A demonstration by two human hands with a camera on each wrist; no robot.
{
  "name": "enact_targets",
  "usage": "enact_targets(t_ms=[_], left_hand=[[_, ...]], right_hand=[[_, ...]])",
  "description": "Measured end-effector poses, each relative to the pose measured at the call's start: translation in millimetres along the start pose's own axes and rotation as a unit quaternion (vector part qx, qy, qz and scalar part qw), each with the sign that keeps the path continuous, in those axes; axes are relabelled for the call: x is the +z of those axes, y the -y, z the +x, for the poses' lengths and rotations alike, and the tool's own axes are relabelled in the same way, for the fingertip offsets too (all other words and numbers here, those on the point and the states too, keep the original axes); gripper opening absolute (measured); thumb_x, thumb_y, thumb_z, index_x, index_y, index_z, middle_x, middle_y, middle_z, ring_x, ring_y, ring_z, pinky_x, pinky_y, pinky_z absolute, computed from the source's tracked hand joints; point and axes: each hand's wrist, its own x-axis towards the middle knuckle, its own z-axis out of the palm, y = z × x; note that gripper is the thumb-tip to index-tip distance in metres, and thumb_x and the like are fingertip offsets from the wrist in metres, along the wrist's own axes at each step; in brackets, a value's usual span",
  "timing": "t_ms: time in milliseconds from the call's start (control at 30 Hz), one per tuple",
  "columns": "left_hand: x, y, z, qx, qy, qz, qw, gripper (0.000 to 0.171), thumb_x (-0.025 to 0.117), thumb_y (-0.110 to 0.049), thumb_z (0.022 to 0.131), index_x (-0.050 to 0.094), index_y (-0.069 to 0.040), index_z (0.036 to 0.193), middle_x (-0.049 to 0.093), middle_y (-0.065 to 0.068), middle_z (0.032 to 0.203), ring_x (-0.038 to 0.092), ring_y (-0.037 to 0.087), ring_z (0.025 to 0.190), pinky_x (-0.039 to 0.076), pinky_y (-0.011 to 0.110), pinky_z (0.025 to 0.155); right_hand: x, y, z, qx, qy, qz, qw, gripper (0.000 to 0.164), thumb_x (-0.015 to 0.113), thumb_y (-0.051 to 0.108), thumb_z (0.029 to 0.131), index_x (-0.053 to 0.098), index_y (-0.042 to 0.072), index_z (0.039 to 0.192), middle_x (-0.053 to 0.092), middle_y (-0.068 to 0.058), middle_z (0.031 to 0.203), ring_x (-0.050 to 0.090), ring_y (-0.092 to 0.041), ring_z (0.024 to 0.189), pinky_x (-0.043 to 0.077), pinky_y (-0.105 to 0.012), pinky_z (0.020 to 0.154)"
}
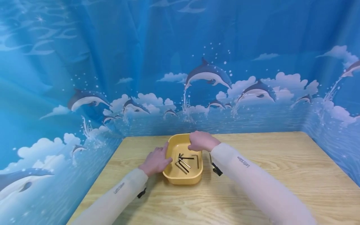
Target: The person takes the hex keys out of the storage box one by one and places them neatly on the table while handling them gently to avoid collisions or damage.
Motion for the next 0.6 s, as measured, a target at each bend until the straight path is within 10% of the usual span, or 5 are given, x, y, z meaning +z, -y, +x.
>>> enact_targets(t_ms=[600], left_hand=[[-0.9,2.0,0.0,0.01,-0.008,0.008,0.9999,0.083,0.052,-0.05,0.098,0.02,-0.008,0.161,0.056,0.019,0.142,0.051,0.037,0.132,0.046,0.057,0.103]], right_hand=[[11.6,40.4,59.6,0.037,0.144,-0.028,0.988,0.015,0.066,0.016,0.093,0.076,0.005,0.095,0.075,-0.013,0.085,0.052,-0.014,0.054,0.039,-0.026,0.047]])
